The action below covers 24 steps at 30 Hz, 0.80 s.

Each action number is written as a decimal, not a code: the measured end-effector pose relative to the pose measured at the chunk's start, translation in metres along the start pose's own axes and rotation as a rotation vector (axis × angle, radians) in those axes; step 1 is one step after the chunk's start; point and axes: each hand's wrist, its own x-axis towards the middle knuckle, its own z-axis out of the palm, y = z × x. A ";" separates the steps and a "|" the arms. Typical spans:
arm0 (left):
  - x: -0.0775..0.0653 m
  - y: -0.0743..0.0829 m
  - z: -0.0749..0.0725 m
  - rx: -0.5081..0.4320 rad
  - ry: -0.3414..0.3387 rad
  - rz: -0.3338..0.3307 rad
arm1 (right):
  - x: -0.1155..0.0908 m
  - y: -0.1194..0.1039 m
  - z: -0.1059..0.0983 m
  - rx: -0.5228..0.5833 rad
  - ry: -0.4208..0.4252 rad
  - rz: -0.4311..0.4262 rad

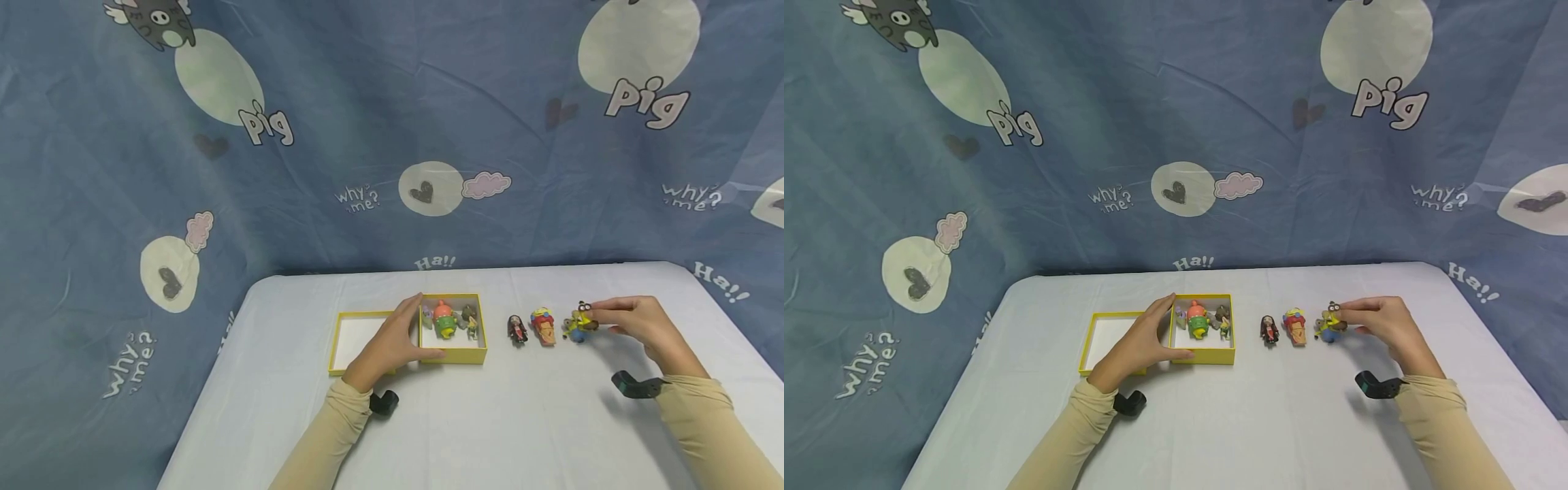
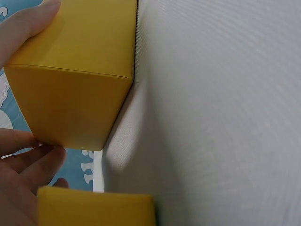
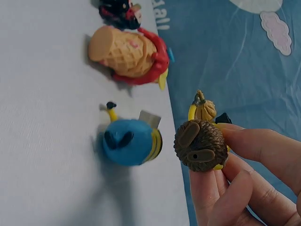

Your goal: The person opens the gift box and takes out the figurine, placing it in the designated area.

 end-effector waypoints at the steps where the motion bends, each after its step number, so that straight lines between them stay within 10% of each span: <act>1: 0.000 0.000 0.000 -0.001 0.000 0.001 | 0.000 0.001 -0.001 0.001 0.002 0.005; 24: 0.000 -0.002 0.002 -0.004 0.011 0.014 | -0.003 0.035 -0.023 -0.031 -0.001 0.081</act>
